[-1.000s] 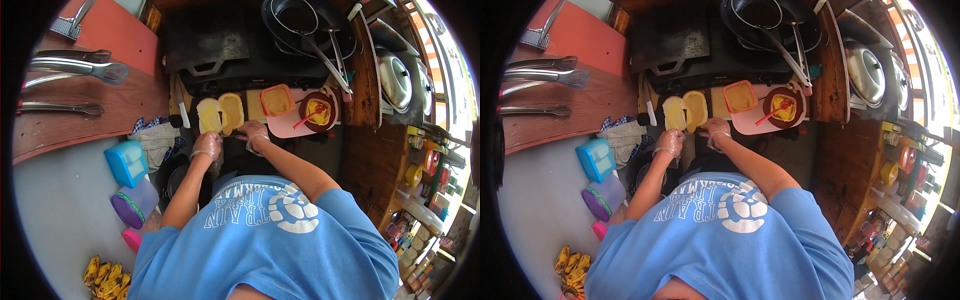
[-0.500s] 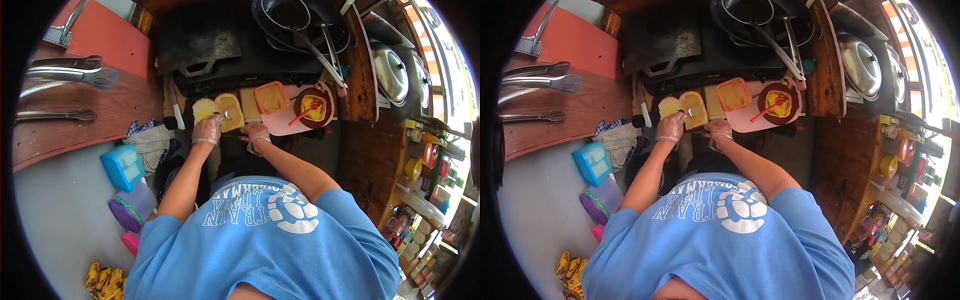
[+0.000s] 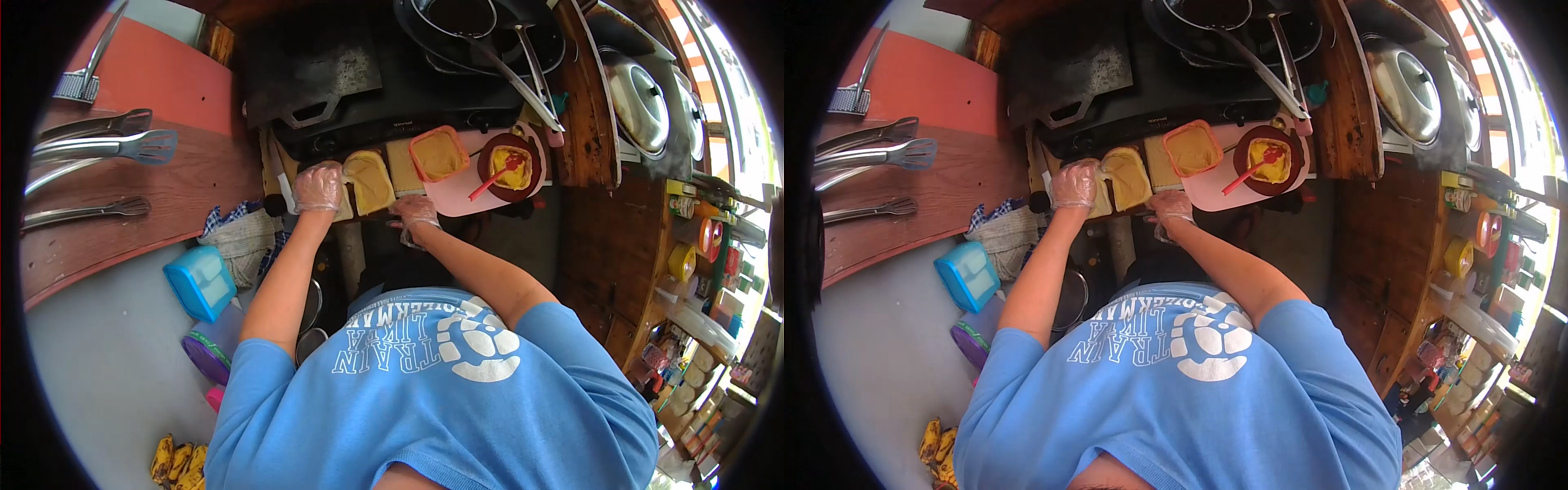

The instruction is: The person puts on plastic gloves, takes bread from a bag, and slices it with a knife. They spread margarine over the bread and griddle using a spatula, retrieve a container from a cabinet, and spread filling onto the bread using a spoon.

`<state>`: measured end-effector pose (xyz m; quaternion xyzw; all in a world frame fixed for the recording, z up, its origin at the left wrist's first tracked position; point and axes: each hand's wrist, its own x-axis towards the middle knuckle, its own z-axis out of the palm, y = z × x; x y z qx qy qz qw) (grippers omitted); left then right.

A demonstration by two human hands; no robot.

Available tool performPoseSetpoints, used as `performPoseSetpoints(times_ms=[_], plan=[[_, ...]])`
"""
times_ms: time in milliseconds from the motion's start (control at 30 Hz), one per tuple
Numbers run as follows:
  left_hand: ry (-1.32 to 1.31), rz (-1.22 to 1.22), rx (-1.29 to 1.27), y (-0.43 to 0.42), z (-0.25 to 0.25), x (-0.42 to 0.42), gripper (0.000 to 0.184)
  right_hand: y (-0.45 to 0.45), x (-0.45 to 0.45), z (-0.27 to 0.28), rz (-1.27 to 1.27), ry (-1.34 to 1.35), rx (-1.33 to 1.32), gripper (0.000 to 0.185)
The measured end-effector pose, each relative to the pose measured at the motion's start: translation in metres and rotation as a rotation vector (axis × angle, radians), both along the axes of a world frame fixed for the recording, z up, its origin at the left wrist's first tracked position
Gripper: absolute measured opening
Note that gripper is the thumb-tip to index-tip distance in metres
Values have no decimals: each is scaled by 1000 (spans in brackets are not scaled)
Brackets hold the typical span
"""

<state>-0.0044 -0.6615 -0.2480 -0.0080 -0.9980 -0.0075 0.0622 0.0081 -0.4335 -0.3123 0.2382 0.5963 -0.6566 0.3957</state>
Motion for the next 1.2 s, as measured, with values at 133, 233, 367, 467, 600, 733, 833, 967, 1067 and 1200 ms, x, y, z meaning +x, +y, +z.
performPoseSetpoints(times_ms=[133,233,367,467,600,733,833,967,1067,1200], plan=[[3,-10,-45,-6,25,-1,18,1,-1,2,27,12,-9,13],[-53,75,5,3,47,-1,20,5,14,-91,375,580,157,14],[-44,73,127,3,18,1,19,-2,0,-19,124,90,16,14],[20,-18,61,-3,1,0,16,1,1,-12,20,-2,11,12],[26,18,52,-11,-6,0,13,4,2,-16,522,554,314,12],[-30,5,-60,-14,12,-1,12,-5,-1,-19,107,36,103,13],[-38,54,-52,-3,37,2,15,-5,1,-25,128,102,136,13],[-208,273,197,13,43,6,19,-1,0,-27,164,96,96,13],[-331,264,270,11,17,15,21,0,4,-38,320,284,132,14],[-417,203,339,21,3,41,21,0,-2,-29,438,310,224,13]])
